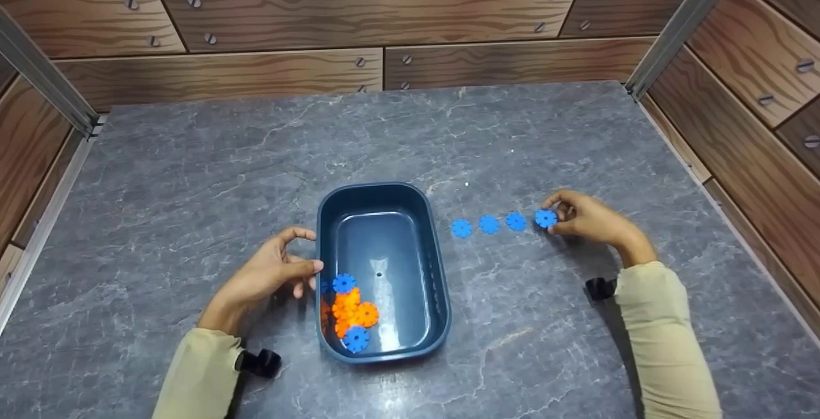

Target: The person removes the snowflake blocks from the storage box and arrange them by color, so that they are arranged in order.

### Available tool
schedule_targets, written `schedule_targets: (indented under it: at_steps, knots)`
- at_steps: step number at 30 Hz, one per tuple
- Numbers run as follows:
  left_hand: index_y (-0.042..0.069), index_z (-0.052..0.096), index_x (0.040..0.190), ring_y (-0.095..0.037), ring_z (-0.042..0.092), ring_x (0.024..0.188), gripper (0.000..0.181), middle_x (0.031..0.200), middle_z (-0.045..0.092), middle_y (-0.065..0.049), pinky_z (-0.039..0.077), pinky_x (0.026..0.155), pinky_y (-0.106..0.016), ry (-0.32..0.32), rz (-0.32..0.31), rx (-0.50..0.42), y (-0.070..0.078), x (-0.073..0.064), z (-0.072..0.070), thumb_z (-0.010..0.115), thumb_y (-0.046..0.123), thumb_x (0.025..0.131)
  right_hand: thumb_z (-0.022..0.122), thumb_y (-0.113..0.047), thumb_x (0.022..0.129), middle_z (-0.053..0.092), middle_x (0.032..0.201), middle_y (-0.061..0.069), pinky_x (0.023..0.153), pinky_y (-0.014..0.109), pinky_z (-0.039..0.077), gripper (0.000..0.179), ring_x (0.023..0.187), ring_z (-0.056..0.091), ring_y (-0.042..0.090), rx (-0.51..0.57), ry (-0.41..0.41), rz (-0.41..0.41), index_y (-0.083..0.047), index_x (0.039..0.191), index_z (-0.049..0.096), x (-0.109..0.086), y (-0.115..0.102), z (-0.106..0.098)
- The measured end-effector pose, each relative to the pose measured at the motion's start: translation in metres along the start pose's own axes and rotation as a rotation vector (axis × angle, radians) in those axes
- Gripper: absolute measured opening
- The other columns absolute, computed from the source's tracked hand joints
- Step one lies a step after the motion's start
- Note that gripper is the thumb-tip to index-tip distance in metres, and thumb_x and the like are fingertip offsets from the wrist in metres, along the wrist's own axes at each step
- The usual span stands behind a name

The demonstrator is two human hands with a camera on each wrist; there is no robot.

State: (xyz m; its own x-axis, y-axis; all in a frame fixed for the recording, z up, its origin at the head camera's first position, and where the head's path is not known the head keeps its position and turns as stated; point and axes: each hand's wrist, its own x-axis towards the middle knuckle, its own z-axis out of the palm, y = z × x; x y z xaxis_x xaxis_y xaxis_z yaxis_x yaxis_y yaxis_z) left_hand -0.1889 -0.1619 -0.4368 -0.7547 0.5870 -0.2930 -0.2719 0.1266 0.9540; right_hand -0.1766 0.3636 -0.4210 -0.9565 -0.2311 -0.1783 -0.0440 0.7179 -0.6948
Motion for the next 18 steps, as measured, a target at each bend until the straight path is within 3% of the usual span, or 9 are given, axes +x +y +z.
schedule_targets:
  at_steps: [18]
  knots:
    - [0.003, 0.031, 0.13, -0.007, 0.052, 0.044, 0.057, 0.066, 0.067, -0.001, 0.046, 0.048, -0.019, 0.008, 0.015, 0.013, -0.0012, -0.0002, -0.0007, 0.068, 0.011, 0.088, 0.069, -0.001, 0.084, 0.054, 0.091, 0.014, 0.061, 0.021, 0.043, 0.036, 0.074, 0.047, 0.009, -0.001, -0.032, 0.005, 0.006, 0.115, 0.054, 0.0029, 0.0092, 0.002]
